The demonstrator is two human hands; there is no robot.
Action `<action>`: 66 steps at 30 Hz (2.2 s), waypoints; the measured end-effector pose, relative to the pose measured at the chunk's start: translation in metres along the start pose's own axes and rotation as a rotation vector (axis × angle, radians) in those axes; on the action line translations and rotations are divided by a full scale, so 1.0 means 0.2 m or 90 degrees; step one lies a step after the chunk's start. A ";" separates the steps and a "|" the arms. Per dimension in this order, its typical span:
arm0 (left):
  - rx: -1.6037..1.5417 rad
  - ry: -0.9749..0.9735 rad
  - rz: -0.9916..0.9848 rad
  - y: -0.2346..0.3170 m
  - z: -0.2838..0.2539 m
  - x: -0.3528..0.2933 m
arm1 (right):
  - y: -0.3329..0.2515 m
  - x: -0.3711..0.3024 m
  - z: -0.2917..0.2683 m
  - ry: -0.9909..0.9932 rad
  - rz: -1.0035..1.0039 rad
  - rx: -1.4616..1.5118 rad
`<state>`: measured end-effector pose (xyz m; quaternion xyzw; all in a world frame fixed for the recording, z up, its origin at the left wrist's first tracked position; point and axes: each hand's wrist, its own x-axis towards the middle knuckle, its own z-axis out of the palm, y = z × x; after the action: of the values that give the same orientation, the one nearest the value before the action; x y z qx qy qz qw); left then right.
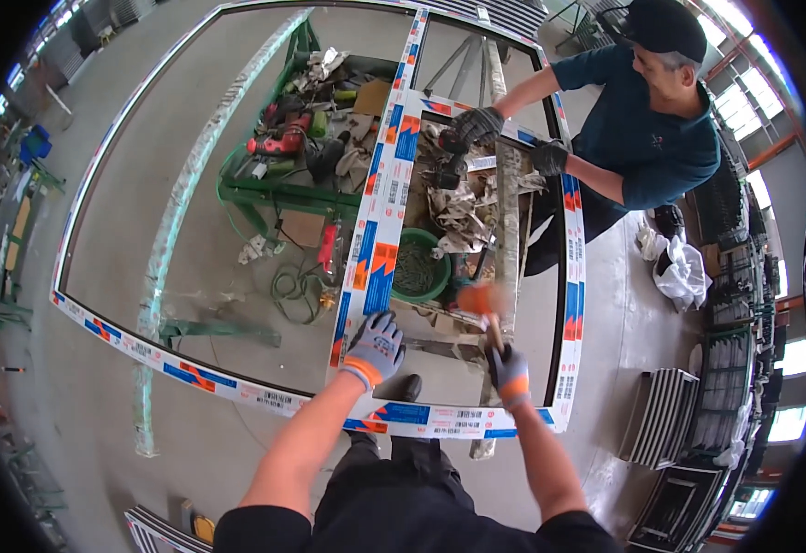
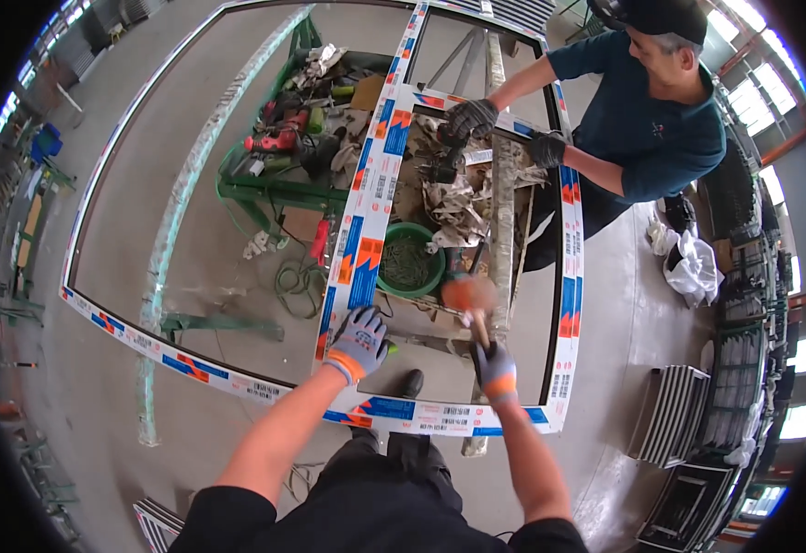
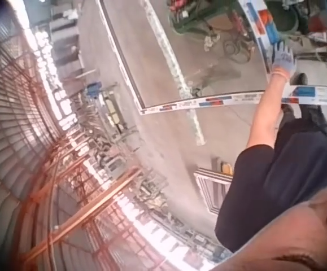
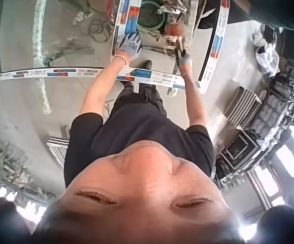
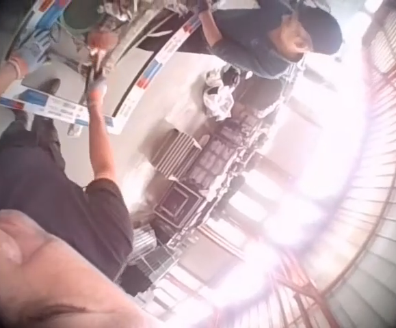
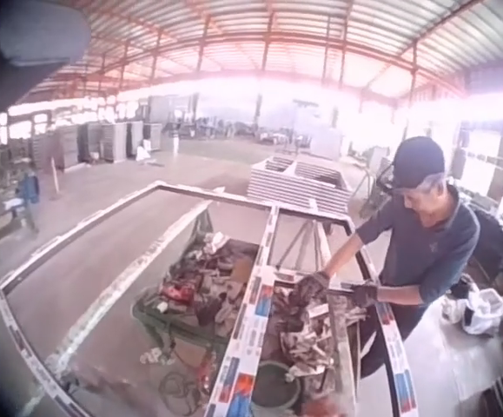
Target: Assembling, sealing, and drilling components of a metal window frame at a workshop station.
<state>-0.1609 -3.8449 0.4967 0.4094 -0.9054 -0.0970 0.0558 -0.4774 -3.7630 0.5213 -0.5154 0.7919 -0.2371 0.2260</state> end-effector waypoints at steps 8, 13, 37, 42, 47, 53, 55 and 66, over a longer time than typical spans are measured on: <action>-0.042 -0.003 -0.021 -0.03 -0.07 0.27 | -1.40 1.54 -0.04 0.138 -0.278 -0.015; -0.061 -0.053 -0.026 -0.06 -0.11 0.37 | -1.23 2.02 0.34 -0.070 -0.254 -0.250; 0.013 -0.047 -0.004 0.40 -0.05 0.89 | 0.75 1.64 -1.33 0.205 0.179 0.054; 0.041 -0.075 -0.016 0.46 -0.04 0.94 | 0.66 1.71 -1.47 0.288 0.093 0.004; 0.070 -0.090 -0.045 0.48 -0.04 0.98 | 0.87 1.88 -1.34 0.089 0.139 -0.227; 0.027 -0.099 -0.060 0.35 -0.09 0.88 | 0.85 1.71 -1.20 0.126 0.189 -0.187; 0.000 -0.061 -0.006 0.30 -0.08 0.87 | 0.82 1.67 -1.19 0.140 0.182 -0.215; -0.005 -0.032 -0.012 0.18 -0.09 0.73 | 0.68 1.64 -1.06 0.153 0.151 -0.246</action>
<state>-0.2801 -3.9346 0.5263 0.4148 -0.9024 -0.1115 0.0334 -0.8209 -3.9869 0.5674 -0.4208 0.8985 -0.1129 0.0541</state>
